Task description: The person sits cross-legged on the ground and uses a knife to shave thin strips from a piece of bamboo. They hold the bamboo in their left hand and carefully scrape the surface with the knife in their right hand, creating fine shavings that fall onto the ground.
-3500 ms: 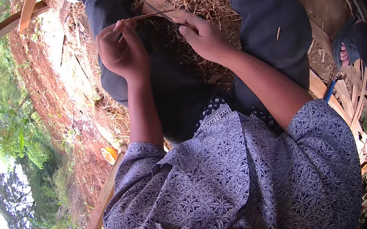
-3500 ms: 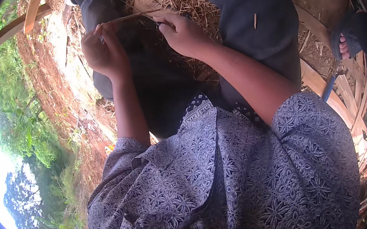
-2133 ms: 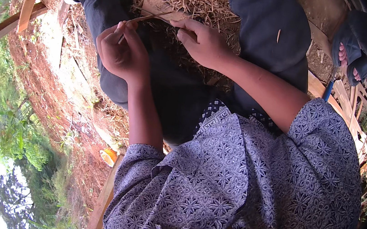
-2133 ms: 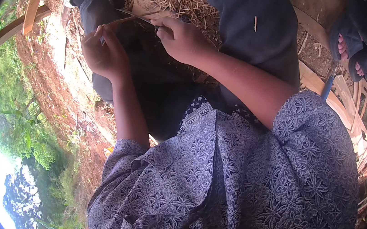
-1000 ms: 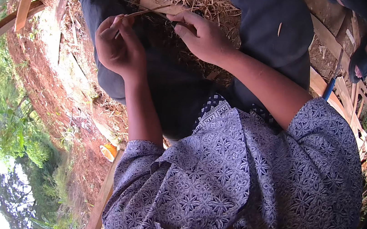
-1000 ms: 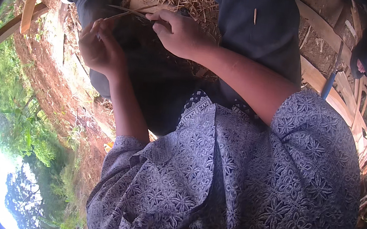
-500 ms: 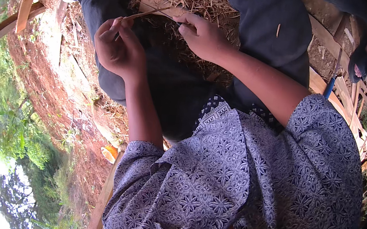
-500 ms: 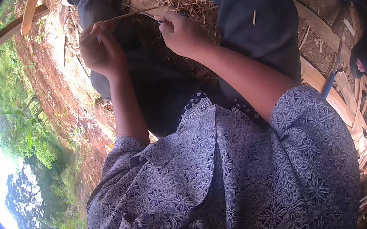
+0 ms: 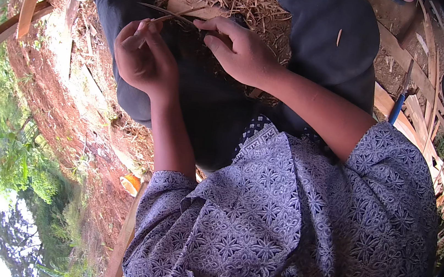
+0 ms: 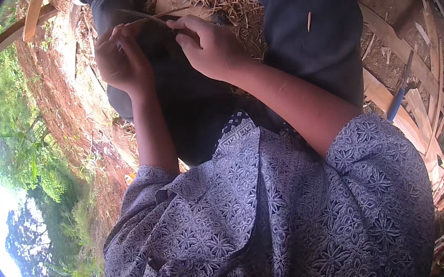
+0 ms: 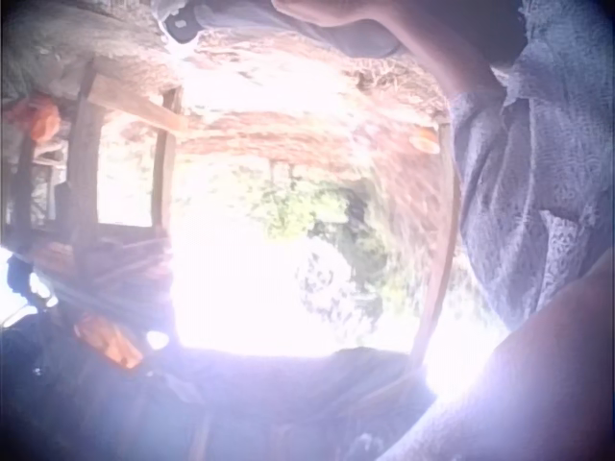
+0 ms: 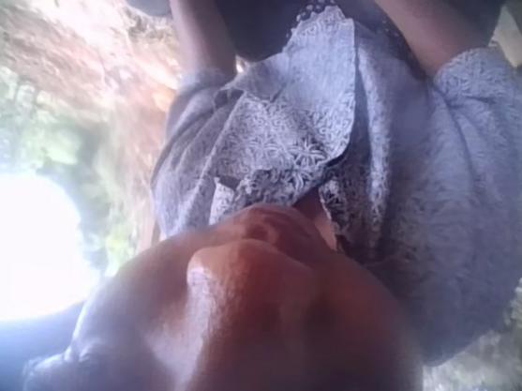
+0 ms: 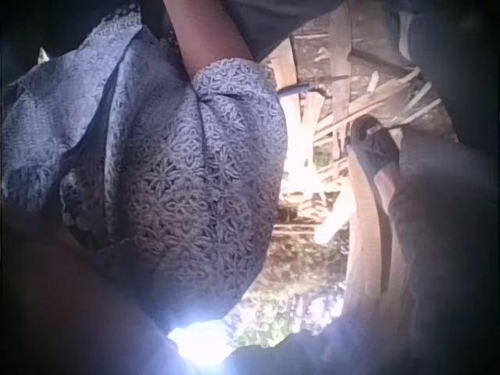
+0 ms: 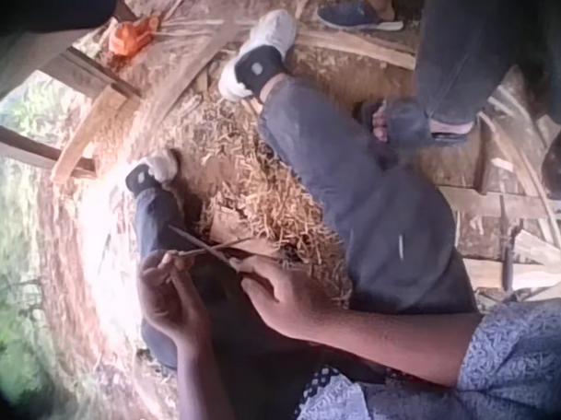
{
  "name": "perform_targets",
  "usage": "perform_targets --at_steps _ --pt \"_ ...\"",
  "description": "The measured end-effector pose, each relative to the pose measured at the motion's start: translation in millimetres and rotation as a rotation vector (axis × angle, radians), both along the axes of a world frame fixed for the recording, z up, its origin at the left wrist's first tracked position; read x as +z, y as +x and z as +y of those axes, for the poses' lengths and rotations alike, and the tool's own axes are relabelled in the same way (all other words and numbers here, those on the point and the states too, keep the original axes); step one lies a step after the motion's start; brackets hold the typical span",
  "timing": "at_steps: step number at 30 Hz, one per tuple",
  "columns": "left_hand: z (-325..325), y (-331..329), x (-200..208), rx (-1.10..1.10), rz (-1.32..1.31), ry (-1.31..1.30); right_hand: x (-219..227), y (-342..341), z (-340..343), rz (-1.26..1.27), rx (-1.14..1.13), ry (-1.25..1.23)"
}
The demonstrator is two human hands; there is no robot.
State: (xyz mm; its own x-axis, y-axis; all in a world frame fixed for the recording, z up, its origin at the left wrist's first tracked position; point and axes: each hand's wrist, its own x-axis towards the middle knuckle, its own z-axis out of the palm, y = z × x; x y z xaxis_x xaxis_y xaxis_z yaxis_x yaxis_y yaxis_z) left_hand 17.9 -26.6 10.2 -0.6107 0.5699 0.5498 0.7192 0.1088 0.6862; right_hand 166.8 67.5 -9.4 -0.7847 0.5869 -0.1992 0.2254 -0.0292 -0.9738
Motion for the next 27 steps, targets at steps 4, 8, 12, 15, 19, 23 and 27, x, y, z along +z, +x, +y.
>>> perform_targets --at_steps 4,8,12,15,19,23,27 --pt "1.8 1.0 1.5 0.015 -0.016 0.016 -2.5 3.4 -0.1 -0.253 0.048 -0.032" --pt "-0.5 -0.6 3.6 -0.006 -0.071 0.025 -51.1 5.1 5.2 -0.421 0.039 -0.022" --pt "-1.9 4.6 2.6 0.033 0.011 -0.032 -14.3 3.8 0.5 -0.051 -0.004 0.036" --pt "2.4 -3.3 1.6 0.01 -0.01 0.013 -25.1 4.1 2.8 -0.307 0.061 -0.086" --pt "-1.2 0.9 0.8 0.02 -0.042 0.016 -25.4 7.2 4.6 -0.171 0.038 -0.003" --pt "-2.2 -1.7 -3.2 0.022 0.009 0.02 -6.7 2.3 5.5 -0.106 0.049 -0.005" --pt "2.0 -3.1 4.3 0.04 0.02 -0.038 -26.5 3.9 0.7 -0.237 0.04 0.018"
